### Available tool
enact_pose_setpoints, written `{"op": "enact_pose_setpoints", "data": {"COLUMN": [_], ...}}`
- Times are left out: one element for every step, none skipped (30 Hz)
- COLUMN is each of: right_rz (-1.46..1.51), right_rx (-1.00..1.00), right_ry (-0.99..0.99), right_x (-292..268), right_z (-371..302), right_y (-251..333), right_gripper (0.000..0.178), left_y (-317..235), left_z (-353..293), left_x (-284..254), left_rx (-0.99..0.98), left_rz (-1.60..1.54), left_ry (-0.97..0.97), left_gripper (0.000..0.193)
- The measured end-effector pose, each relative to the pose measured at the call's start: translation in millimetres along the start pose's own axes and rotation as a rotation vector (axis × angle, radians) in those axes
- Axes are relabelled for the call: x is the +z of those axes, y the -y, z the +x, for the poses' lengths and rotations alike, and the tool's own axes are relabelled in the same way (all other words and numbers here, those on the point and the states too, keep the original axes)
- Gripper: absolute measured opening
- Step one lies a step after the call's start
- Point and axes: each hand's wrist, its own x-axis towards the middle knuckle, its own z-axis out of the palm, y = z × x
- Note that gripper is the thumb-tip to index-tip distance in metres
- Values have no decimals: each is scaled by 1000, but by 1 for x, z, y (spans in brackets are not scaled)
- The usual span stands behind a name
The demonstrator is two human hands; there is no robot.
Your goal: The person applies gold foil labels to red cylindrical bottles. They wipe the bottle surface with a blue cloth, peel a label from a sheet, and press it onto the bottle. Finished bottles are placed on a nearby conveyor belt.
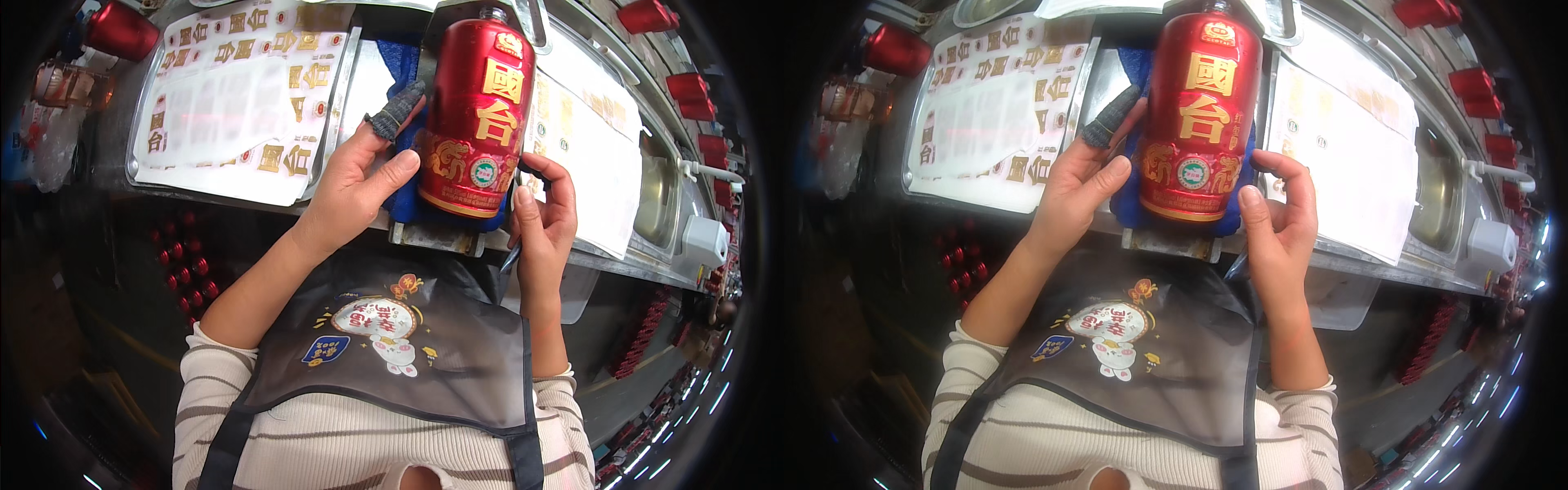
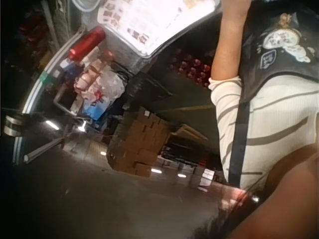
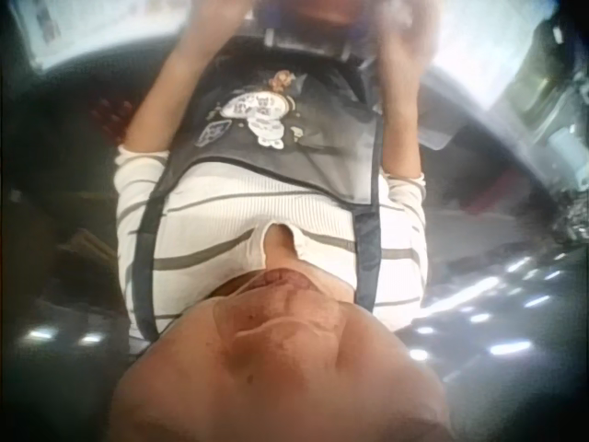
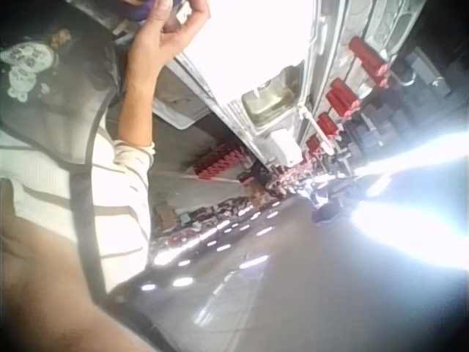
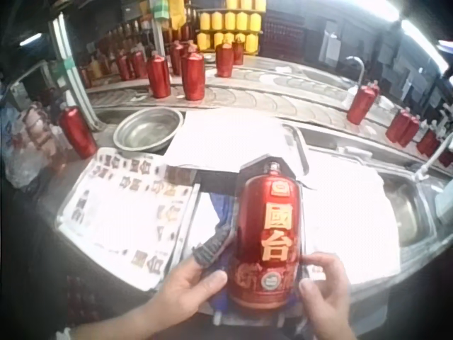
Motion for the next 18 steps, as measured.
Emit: {"op": "enact_pose_setpoints", "data": {"right_rz": [-5,-1,4,8,-11,-29,-30,-32,-21,-12,-12,-18,-21,-25,2,32,62,106], "right_rx": [-16,-6,4,16,38,61,55,51,21,-6,-18,-12,-6,0,16,31,45,58], "right_ry": [-26,-12,0,4,28,51,57,62,47,32,53,61,69,76,71,66,61,46], "right_x": [1,1,1,1,2,2,4,5,9,12,10,8,7,6,6,7,7,6], "right_z": [-1,-2,-4,-6,-6,-6,-5,-4,-3,-2,-1,-1,0,0,-1,-2,-2,-2], "right_y": [0,2,5,7,10,12,12,11,10,10,9,9,9,9,9,10,10,9], "right_gripper": [38,39,40,42,44,46,48,50,52,53,53,53,53,52,52,51,51,50], "left_y": [1,2,4,6,8,10,12,14,15,16,16,16,15,15,13,11,12,14], "left_z": [0,0,1,2,3,4,4,4,3,3,4,4,5,5,4,4,3,2], "left_x": [0,1,3,5,8,11,12,14,15,15,16,16,15,14,12,11,11,11], "left_rx": [-9,14,37,58,76,93,113,132,151,161,172,176,173,169,159,149,132,114], "left_rz": [-49,-15,19,51,73,94,116,138,155,160,166,162,176,189,218,249,203,157], "left_ry": [5,7,11,22,-3,-29,-51,-73,-90,-96,-102,-99,-92,-86,-77,-68,-80,-91], "left_gripper": [61,63,64,66,64,63,64,64,65,65,65,65,65,65,65,65,65,65]}}
